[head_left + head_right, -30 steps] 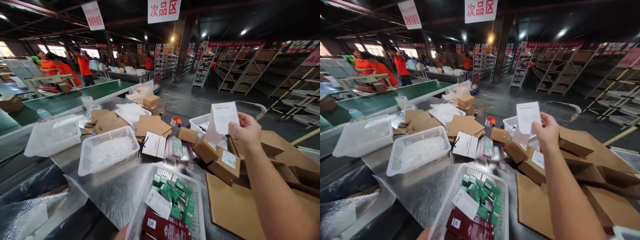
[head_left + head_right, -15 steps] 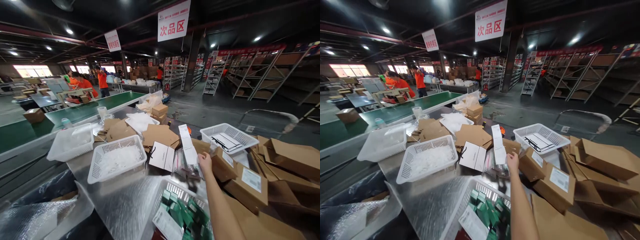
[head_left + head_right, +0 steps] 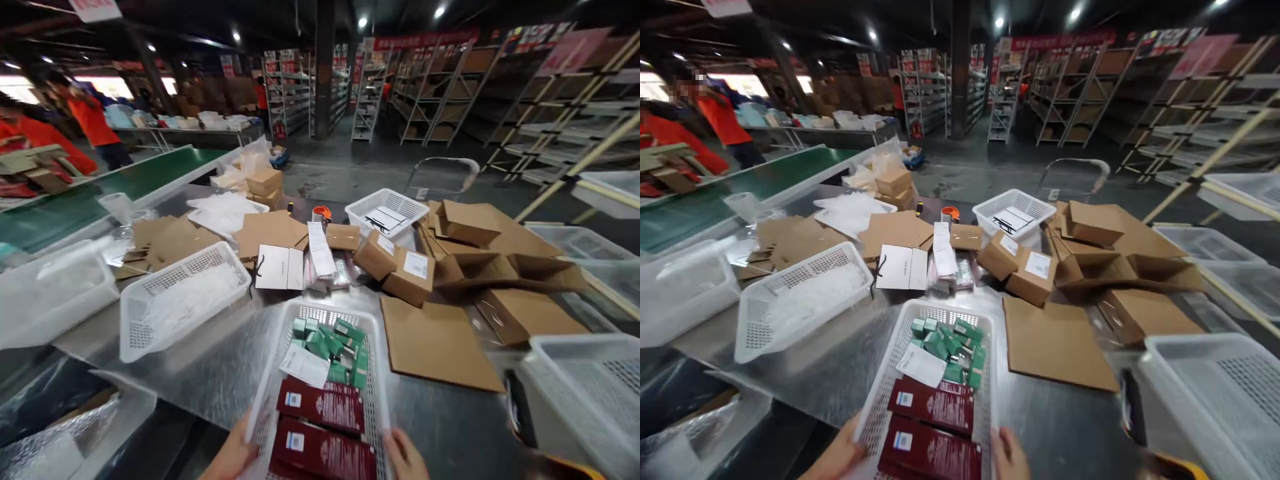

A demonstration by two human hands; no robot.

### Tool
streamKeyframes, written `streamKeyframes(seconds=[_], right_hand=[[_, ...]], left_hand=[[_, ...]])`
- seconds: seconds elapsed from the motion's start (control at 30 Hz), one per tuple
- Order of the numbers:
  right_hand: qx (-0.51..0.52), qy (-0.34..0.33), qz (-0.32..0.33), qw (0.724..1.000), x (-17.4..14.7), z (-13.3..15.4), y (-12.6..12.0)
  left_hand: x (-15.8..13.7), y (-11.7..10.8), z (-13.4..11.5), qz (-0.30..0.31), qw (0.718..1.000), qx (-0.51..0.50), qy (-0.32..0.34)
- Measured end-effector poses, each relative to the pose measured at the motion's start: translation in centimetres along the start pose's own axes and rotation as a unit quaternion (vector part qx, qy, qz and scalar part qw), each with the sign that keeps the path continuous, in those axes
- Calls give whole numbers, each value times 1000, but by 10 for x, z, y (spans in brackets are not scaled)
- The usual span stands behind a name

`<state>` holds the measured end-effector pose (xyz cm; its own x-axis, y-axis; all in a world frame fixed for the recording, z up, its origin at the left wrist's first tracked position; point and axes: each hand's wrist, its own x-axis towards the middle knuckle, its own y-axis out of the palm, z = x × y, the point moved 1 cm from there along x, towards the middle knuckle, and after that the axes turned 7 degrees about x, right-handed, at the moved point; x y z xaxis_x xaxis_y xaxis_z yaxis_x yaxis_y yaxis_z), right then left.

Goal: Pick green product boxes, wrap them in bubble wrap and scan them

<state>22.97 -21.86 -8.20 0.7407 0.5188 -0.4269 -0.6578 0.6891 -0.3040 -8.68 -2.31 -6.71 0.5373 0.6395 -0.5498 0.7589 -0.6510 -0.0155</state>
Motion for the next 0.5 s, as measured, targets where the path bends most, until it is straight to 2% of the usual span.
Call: streamKeyframes(seconds=[0.1,0.2,0.3,0.4,0.5], right_hand=[[-6,6,-31,999,-27,-11,14],[-41,-36,-4,998,-18,4,14],[-188,-82,4,979,19,28,5],[-316,-74,-77,943,72,53,1],[-382,-65,-145,910,121,72,8]], left_hand=[[5,-6,13,-22,1000,1,-5],[7,-6,20,-39,996,-54,-61],[10,-7,24,-45,991,-74,-100],[15,-11,29,-47,995,-51,-73],[19,-14,36,-42,997,-40,-50]])
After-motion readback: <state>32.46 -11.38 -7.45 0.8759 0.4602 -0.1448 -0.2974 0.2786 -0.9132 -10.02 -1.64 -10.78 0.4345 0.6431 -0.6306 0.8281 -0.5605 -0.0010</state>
